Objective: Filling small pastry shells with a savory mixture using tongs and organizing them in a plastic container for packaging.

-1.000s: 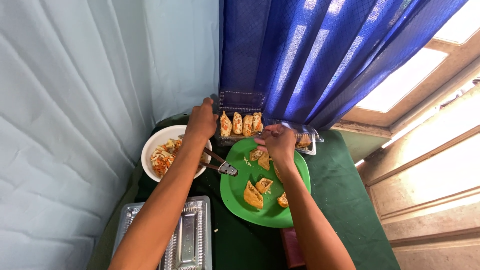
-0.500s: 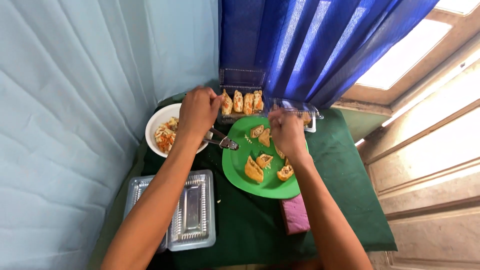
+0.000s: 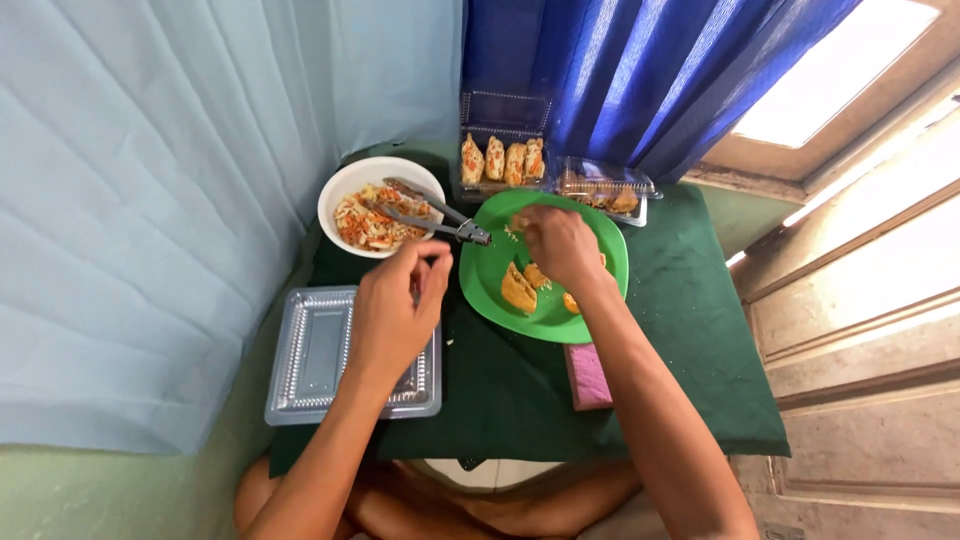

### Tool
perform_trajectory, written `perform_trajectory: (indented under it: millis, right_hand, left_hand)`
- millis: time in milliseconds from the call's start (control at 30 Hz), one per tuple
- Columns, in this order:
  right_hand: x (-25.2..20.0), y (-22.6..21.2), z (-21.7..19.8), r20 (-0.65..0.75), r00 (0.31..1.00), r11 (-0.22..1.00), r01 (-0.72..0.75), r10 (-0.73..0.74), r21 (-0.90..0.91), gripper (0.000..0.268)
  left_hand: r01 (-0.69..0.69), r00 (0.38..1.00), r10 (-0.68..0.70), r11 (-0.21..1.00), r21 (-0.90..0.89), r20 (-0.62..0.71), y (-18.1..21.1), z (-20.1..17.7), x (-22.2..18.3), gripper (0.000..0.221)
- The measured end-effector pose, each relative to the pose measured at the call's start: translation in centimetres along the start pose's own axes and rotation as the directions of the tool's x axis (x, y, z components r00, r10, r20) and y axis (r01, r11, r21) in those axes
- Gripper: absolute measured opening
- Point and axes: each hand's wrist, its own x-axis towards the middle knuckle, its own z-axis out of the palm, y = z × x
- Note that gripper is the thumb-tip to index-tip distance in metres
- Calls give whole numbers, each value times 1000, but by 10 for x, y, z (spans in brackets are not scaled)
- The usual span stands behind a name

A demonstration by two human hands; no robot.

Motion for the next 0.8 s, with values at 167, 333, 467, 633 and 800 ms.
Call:
perform_trajectory:
  millis: [167, 333, 467, 633, 800]
  right_hand:
    - [-10, 18, -4, -35, 997, 997, -69, 68, -21, 30]
    - [-38, 57, -26, -155, 908, 898, -411, 388, -156, 37]
    - [-44, 81, -21, -122, 861, 859, -504, 493, -86, 49]
    - [-56, 98, -13, -84, 898, 899, -422, 432, 116, 41]
    - [-52, 106, -2, 50, 876, 717, -424, 479, 553, 50]
  left_hand:
    - [38, 987, -57, 991, 131, 149, -28, 3, -39, 24]
    - [91, 846, -256, 933, 347, 467, -27, 11, -56, 57]
    - [16, 862, -188, 939, 345, 471, -37, 25, -64, 55]
    - [38, 919, -151, 954, 298, 365, -38, 27, -65, 52]
    - [213, 933, -287, 928, 306, 218, -38, 22, -69, 61]
